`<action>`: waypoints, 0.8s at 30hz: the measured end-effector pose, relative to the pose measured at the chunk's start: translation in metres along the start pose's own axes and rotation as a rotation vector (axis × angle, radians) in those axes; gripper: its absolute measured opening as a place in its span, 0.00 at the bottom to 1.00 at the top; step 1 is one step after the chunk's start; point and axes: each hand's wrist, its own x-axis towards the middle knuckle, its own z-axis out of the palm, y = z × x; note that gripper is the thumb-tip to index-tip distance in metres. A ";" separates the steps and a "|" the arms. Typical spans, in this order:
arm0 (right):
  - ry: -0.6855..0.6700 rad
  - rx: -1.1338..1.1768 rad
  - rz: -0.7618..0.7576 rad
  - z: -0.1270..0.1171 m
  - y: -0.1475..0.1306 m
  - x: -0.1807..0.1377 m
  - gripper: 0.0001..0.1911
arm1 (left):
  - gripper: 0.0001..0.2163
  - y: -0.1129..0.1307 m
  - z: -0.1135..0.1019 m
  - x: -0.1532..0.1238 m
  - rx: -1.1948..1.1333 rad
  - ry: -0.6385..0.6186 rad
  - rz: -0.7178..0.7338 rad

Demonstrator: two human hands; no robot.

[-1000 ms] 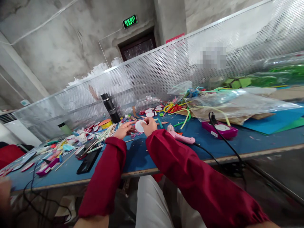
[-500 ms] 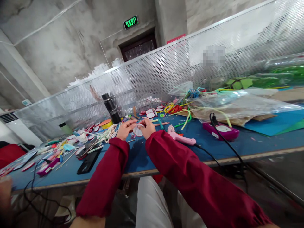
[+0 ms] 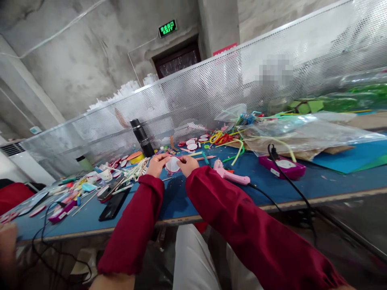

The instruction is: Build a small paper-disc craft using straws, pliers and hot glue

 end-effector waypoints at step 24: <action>0.123 -0.141 0.077 0.000 0.003 0.004 0.04 | 0.25 0.001 -0.004 -0.005 0.155 -0.307 -0.231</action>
